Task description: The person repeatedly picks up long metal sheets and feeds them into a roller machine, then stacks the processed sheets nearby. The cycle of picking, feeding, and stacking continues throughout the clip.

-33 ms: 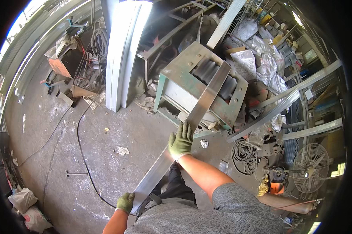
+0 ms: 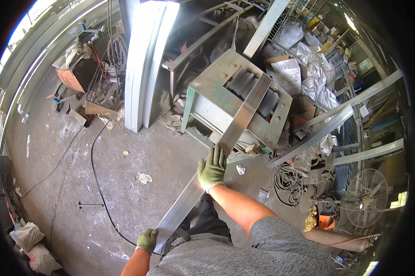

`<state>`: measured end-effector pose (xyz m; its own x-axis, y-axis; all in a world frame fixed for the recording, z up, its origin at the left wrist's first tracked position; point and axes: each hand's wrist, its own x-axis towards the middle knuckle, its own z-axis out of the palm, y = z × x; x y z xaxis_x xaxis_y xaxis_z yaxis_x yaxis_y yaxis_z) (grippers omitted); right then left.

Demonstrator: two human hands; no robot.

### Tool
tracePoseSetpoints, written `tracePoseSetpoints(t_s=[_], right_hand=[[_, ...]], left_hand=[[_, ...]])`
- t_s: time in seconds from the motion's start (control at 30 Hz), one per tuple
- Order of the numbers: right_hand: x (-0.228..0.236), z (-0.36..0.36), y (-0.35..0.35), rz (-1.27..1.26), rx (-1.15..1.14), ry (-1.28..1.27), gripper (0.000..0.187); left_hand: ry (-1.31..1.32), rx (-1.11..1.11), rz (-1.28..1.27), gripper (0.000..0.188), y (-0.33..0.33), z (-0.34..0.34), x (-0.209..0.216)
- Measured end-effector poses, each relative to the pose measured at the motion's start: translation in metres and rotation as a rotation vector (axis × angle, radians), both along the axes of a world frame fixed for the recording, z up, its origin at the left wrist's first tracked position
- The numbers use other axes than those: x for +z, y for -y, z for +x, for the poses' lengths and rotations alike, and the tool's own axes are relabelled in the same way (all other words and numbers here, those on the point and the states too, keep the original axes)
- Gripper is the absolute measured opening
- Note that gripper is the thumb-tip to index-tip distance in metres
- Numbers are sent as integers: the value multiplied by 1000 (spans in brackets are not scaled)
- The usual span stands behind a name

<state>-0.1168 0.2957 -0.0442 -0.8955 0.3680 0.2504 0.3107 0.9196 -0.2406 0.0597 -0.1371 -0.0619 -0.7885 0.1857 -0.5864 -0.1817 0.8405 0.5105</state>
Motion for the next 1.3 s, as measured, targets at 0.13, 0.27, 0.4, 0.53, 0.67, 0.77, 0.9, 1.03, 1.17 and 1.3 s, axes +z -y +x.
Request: tracePoseSetpoints(t_s=[0.13,0.27,0.4,0.53,0.67,0.77,0.9,1.03,1.17,1.3], right_hand=[[-5,23,34,-57,-10,37,80],[3,47,61,-46,26,87,84],[13,78,90,-108,78,232,88],[16,93,109,-170,175,198,90],[11,72,80,-116,182,130,90],[10,32,22,-122,210,40,92],[18,-22,-63,-57,181,5,92],[23,-89,-163,41,159,-44,89],[20,-144,-239,53,28,40,78],[13,-168,-275,54,-73,-37,65]], left_hand=[[14,7,-8,61,33,25,-4],[73,19,-36,62,69,47,-8],[77,29,-84,59,115,75,-12],[152,6,-73,65,150,79,-13],[129,29,-123,62,123,57,-13],[132,13,-101,61,61,16,-14],[124,-59,-21,71,-36,-48,21],[209,-42,-81,71,-146,-124,47],[175,-90,-54,70,-245,-193,63],[159,-113,-54,72,-341,-245,73]])
